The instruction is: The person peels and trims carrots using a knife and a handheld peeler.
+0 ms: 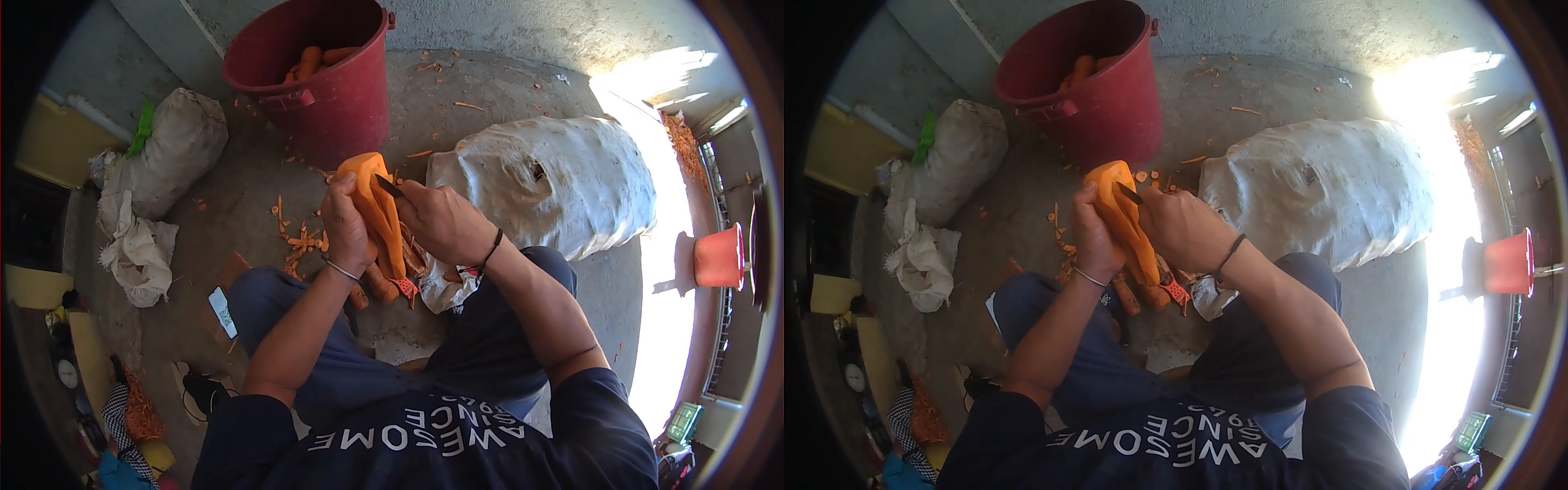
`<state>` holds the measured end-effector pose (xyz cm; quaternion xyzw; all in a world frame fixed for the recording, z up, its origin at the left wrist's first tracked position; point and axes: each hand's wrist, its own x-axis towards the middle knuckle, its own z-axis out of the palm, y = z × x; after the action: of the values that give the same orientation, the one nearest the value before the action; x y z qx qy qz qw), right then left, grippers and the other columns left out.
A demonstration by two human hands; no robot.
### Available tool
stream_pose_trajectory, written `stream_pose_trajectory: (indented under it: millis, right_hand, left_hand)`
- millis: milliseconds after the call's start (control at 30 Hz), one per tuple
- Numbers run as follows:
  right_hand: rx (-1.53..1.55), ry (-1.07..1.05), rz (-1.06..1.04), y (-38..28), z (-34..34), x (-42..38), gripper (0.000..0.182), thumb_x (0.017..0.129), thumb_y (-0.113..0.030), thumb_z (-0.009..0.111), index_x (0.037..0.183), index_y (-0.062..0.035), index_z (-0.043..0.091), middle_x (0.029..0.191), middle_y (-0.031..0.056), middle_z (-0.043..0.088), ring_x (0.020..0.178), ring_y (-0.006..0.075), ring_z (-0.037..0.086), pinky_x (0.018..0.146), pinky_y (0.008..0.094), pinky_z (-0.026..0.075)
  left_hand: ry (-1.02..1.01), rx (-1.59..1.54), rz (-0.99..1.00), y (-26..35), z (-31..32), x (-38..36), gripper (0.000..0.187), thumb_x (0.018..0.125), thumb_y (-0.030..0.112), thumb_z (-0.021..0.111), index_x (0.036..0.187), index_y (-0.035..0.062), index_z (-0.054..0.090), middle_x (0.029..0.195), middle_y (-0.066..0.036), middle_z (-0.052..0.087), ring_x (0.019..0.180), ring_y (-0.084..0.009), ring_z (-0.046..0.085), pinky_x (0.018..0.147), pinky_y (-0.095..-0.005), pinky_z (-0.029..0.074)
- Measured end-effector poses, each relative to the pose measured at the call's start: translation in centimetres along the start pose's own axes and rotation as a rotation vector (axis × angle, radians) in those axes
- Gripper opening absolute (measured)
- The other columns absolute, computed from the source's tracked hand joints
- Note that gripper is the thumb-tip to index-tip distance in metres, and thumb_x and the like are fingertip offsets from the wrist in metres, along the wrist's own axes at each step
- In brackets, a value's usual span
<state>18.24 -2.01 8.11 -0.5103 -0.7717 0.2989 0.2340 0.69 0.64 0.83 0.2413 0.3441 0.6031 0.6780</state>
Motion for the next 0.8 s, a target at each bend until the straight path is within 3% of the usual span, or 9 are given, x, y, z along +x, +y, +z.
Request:
stream_pose_trajectory:
  millis: [100,200,267,400,500,567,600,667,800]
  right_hand:
    - [0.012,-0.007,-0.056,-0.5,-0.2,-0.1,0.025,0.106,-0.021,0.052,0.100,0.0028,0.057,0.074,0.0289,0.064,0.075,0.0492,0.066,0.068,0.0555,0.051]
    - [-0.009,0.029,-0.037,-0.7,0.1,0.0,0.025,0.106,-0.021,0.052,0.100,0.0026,0.057,0.073,0.0283,0.064,0.073,0.0491,0.066,0.067,0.0552,0.051]
    - [-0.007,0.006,-0.002,-1.2,-0.1,0.0,0.026,0.101,-0.013,0.055,0.095,0.0103,0.064,0.087,0.0277,0.065,0.068,0.0418,0.071,0.067,0.0491,0.060]
    - [0.028,-0.019,-0.022,-1.7,-0.3,0.0,0.025,0.101,-0.012,0.055,0.093,0.0103,0.064,0.088,0.0273,0.064,0.068,0.0395,0.072,0.064,0.0479,0.059]
    - [-0.020,-0.018,-0.067,-1.6,-0.1,0.0,0.024,0.100,-0.011,0.057,0.091,0.0103,0.064,0.088,0.0251,0.063,0.066,0.0375,0.072,0.063,0.0465,0.060]
    - [-0.038,-0.022,-0.104,-1.6,-0.1,-0.1,0.025,0.100,-0.012,0.057,0.088,0.0100,0.063,0.089,0.0233,0.062,0.065,0.0370,0.072,0.063,0.0464,0.059]
    - [-0.039,-0.020,-0.106,-1.6,0.1,-0.1,0.025,0.100,-0.012,0.057,0.088,0.0100,0.063,0.089,0.0233,0.062,0.065,0.0370,0.072,0.063,0.0464,0.059]
    - [0.065,-0.025,-0.070,-1.4,0.4,0.0,0.026,0.107,-0.021,0.053,0.097,0.0030,0.056,0.070,0.0268,0.064,0.070,0.0465,0.069,0.063,0.0530,0.052]
    - [-0.006,-0.017,-0.097,-1.1,0.9,0.0,0.028,0.107,-0.022,0.052,0.097,0.0036,0.056,0.070,0.0269,0.064,0.069,0.0467,0.068,0.063,0.0531,0.053]
  left_hand:
    - [-0.010,0.007,0.040,-0.2,0.2,-0.1,0.043,0.103,0.044,0.051,0.125,0.0081,0.061,0.115,-0.006,0.066,0.106,-0.0180,0.066,0.095,-0.0362,0.053]
    - [0.001,-0.049,0.050,0.0,0.8,-0.4,0.039,0.100,0.033,0.052,0.126,0.0049,0.059,0.116,-0.008,0.062,0.108,-0.0184,0.064,0.095,-0.0355,0.053]
    - [0.042,-0.052,0.052,0.0,0.9,-0.5,0.041,0.101,0.034,0.050,0.127,0.0039,0.058,0.118,-0.010,0.062,0.110,-0.0193,0.064,0.097,-0.0365,0.053]
    - [0.052,-0.065,0.049,0.1,1.0,-0.9,0.042,0.101,0.034,0.049,0.128,0.0031,0.057,0.120,-0.011,0.062,0.112,-0.0203,0.064,0.098,-0.0372,0.054]
    - [0.032,-0.093,0.054,0.0,0.9,-0.9,0.045,0.101,0.037,0.048,0.130,0.0037,0.057,0.121,-0.010,0.062,0.112,-0.0206,0.064,0.098,-0.0375,0.054]
    - [0.018,-0.038,0.084,0.1,0.9,-1.1,0.046,0.101,0.050,0.048,0.125,0.0120,0.059,0.117,-0.004,0.064,0.112,-0.0197,0.062,0.101,-0.0392,0.049]
    - [0.016,-0.037,0.085,0.2,1.0,-1.1,0.046,0.101,0.050,0.048,0.125,0.0120,0.059,0.117,-0.004,0.064,0.112,-0.0197,0.062,0.101,-0.0392,0.049]
    - [0.018,-0.096,0.050,0.2,1.0,-1.2,0.047,0.101,0.050,0.047,0.125,0.0122,0.059,0.117,-0.004,0.063,0.113,-0.0196,0.061,0.101,-0.0390,0.048]
    - [0.028,-0.094,0.023,0.5,1.6,-1.9,0.047,0.102,0.051,0.046,0.126,0.0124,0.058,0.118,-0.005,0.063,0.114,-0.0196,0.061,0.102,-0.0390,0.048]
